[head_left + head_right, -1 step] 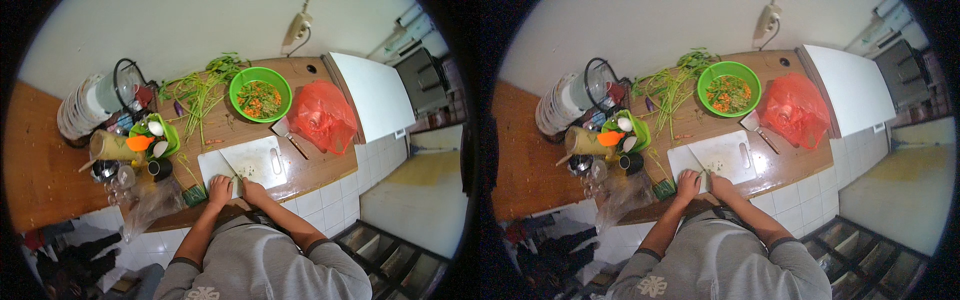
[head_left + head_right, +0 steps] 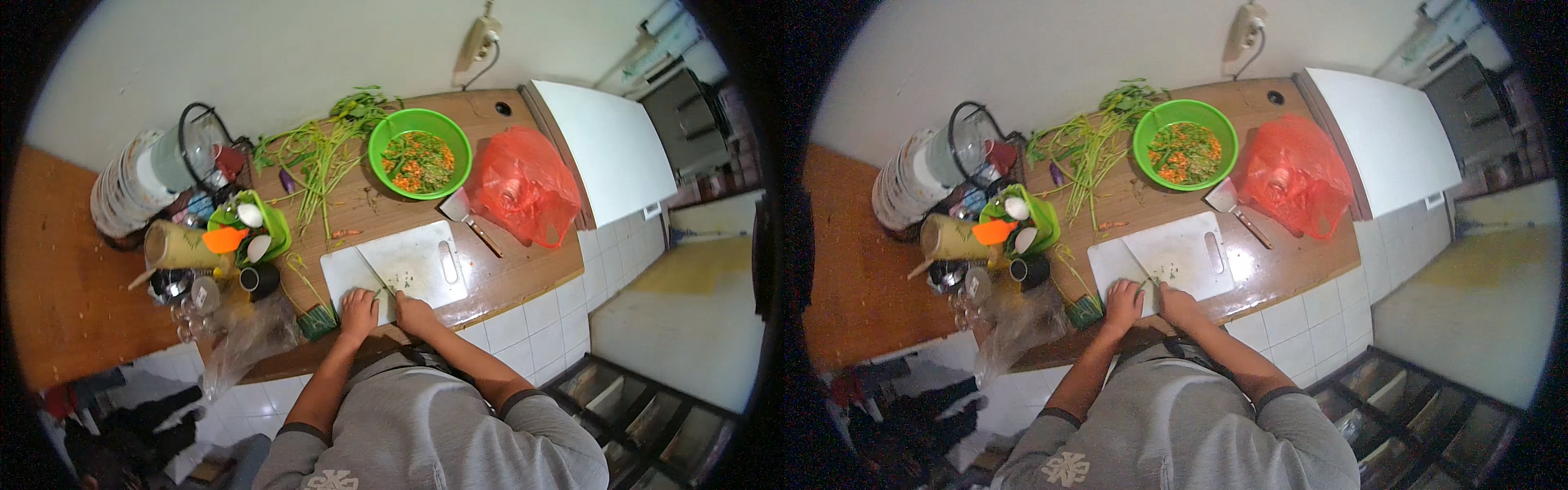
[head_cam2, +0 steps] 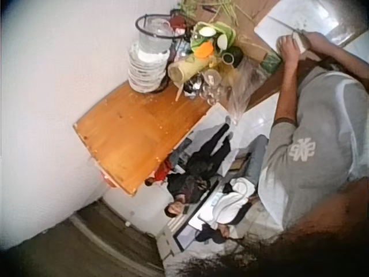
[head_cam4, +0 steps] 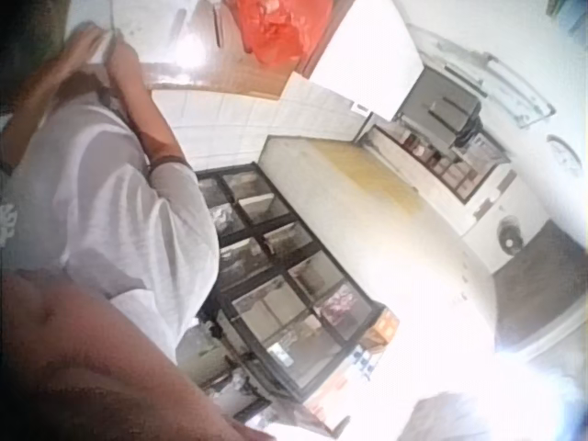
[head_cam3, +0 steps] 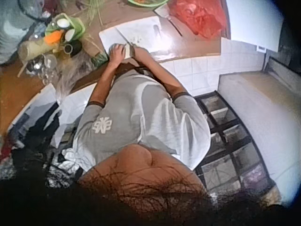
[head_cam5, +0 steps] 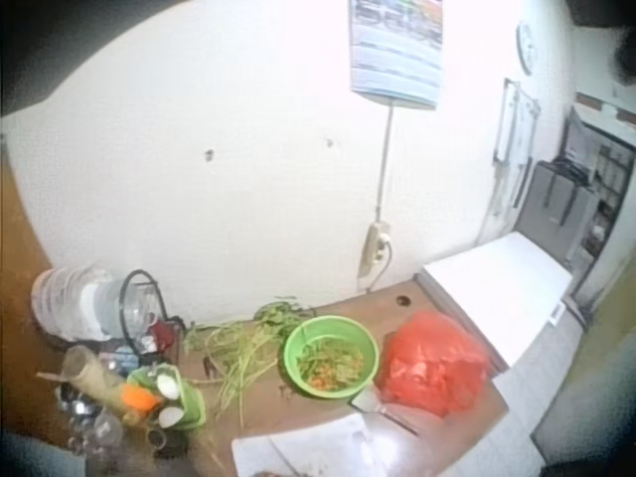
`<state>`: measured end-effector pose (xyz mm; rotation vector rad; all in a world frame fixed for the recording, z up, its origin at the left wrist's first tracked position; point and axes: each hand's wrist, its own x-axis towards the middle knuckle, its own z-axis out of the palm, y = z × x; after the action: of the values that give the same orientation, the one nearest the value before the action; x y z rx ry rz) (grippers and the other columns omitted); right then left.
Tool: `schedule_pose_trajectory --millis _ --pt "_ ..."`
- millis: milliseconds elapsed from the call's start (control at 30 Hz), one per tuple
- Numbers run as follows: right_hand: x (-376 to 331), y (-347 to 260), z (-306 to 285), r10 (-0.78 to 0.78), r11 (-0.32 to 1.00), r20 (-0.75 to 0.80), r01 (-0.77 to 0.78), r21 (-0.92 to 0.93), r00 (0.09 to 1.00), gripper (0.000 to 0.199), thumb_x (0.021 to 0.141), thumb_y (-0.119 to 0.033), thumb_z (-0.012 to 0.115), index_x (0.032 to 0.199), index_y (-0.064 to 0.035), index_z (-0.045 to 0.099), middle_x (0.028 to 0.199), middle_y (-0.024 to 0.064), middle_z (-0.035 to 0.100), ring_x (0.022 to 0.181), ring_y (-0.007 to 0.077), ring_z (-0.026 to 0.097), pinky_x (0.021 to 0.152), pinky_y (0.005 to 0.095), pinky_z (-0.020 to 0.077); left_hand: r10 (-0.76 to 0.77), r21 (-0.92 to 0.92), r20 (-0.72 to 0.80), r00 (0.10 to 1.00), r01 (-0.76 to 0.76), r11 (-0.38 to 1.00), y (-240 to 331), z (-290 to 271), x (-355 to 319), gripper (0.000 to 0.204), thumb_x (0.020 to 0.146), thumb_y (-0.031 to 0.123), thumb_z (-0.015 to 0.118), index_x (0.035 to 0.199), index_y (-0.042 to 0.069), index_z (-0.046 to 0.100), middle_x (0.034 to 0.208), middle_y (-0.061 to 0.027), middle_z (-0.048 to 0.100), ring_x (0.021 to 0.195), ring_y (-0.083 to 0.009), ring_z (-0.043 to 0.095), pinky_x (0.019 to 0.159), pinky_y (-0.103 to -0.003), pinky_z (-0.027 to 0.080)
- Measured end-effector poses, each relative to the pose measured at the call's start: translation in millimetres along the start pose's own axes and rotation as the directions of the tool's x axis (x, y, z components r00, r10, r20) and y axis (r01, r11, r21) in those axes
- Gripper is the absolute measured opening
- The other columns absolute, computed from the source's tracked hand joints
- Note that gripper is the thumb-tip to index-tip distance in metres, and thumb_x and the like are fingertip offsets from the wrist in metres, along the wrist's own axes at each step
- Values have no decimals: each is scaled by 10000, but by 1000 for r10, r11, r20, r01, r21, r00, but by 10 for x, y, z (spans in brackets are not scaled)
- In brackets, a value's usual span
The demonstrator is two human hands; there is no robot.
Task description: The person chops green vegetables on a white cutting board using a knife and uses a spatula to transfer the pieces into a green bowl.
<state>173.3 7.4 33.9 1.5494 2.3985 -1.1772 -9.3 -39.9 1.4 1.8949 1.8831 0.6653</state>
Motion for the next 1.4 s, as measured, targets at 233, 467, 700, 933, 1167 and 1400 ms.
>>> schedule_pose_trajectory --millis 233,467,700,933,1167,1400 --pt "-141 272 55 128 988 -154 -112 108 980 218 945 -172 523 1059 6 470 783 282 673 737 488 666 679 588 525 84 -14 51 995 -83 996 36 130 161 90 878 149 654 950 96 643 965 -112 610 997 -354 572 886 -482 430" --pt "-182 398 -87 209 971 -209 -178 160 955 223 951 -192 521 1039 9 481 729 271 660 702 478 666 645 587 522 181 -4 69 981 -181 983 172 235 443 46 893 137 632 921 108 654 948 -94 618 974 -333 577 881 -471 420" --pt "-137 234 -108 165 973 -155 -135 188 974 232 954 -188 504 1075 10 499 767 281 671 729 477 671 655 581 525 194 -34 88 977 -192 981 160 260 527 60 881 126 639 919 97 675 940 -102 625 965 -339 584 864 -469 437" --pt "-87 135 -153 164 983 -72 -156 99 984 246 916 -151 529 1098 13 504 837 281 688 798 471 685 706 573 535 170 -108 8 985 -168 980 185 211 538 41 849 85 670 884 67 684 897 -121 624 907 -354 594 823 -471 470" --pt "-145 -32 -238 199 977 25 -200 73 980 248 897 -119 523 1088 37 494 882 298 696 852 472 696 742 559 547 149 -141 21 989 -145 979 190 172 532 61 844 98 686 883 54 702 924 -128 644 927 -359 606 850 -463 480" --pt "36 65 -96 148 988 -62 -145 43 987 226 911 -109 507 1082 39 490 862 292 693 823 468 694 704 555 547 161 -110 37 986 -156 982 165 211 544 55 847 100 669 889 66 684 893 -120 611 927 -354 587 840 -469 470"
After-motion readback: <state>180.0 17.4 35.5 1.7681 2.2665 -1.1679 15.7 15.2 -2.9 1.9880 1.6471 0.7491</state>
